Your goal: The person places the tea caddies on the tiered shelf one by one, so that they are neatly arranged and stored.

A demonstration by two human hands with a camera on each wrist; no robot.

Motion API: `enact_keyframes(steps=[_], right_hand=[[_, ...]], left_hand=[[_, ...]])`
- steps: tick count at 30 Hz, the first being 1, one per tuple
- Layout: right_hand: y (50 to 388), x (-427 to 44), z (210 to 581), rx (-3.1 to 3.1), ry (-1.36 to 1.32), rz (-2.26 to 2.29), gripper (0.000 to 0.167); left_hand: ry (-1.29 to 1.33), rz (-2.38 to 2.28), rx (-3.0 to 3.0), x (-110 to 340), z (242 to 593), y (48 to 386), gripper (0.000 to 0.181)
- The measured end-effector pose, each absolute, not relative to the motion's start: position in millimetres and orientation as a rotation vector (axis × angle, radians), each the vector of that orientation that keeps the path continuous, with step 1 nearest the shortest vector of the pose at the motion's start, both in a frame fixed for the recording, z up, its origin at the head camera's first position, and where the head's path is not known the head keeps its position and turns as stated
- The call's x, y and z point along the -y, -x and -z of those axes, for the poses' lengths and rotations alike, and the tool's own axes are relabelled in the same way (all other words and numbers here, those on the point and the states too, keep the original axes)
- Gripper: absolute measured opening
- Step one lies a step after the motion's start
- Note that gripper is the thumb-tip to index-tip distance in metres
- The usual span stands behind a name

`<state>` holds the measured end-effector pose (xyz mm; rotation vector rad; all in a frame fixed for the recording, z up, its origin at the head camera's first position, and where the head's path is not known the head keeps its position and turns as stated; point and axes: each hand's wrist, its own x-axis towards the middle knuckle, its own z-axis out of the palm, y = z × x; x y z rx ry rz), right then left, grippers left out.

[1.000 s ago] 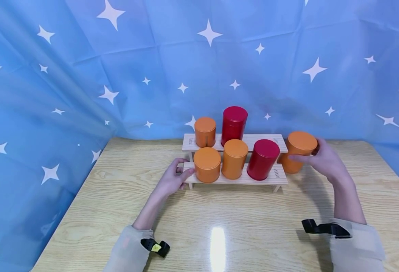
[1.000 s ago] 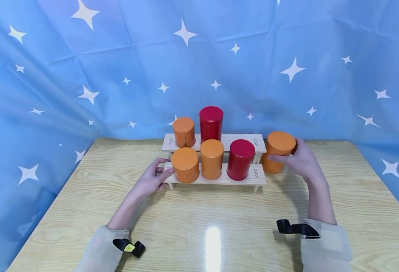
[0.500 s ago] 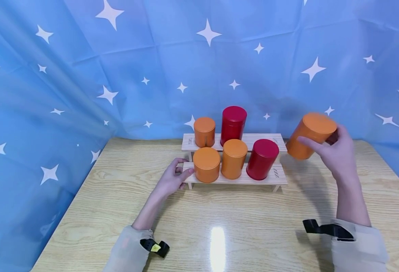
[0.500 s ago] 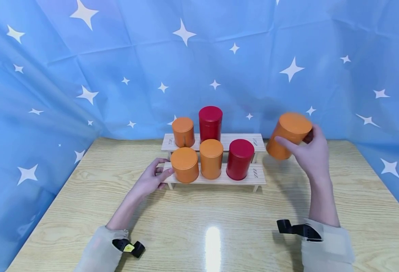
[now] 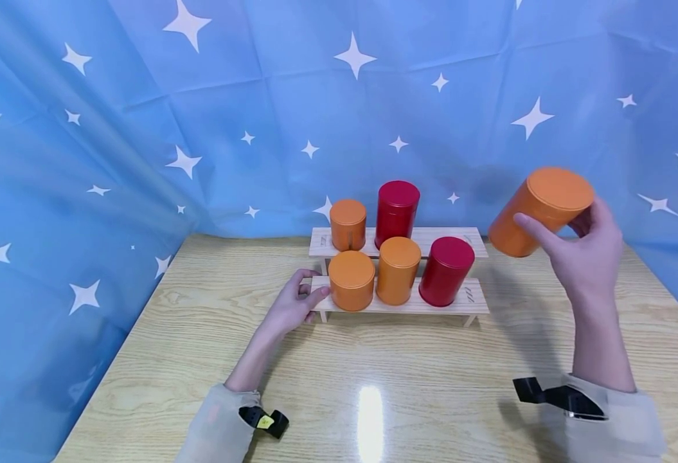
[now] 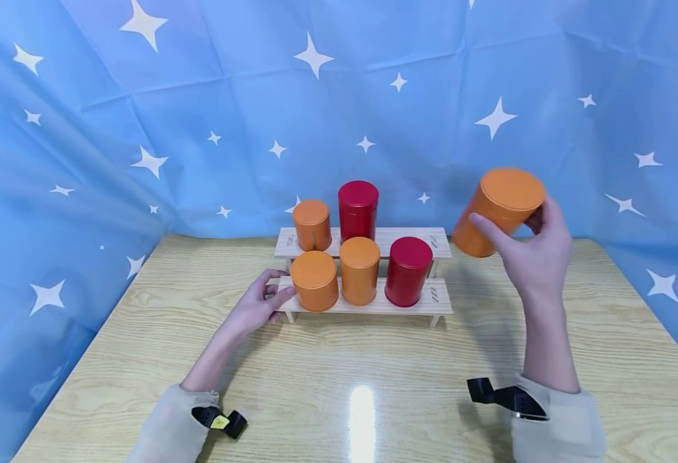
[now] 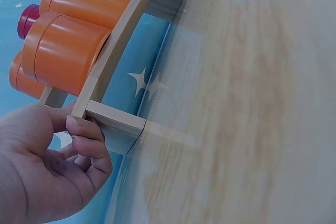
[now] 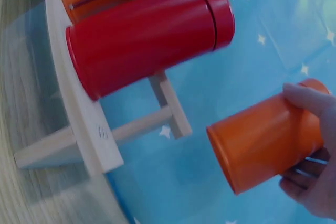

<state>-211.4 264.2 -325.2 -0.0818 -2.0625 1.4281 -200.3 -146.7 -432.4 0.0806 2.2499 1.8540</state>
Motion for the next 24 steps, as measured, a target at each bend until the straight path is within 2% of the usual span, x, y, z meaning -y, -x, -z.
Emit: enact_keyframes(steps=[8,24], right_hand=[[215,-245,330,2.091,-0.036,-1.41,0.063],[224,-232,342,2.211,-0.08,-1.429,0.057]], left_hand=[[-0.089,-1.847,-2.252,147,437,202,0.043],[-0.095,-1.867,-2.252,147,437,203,0.044]])
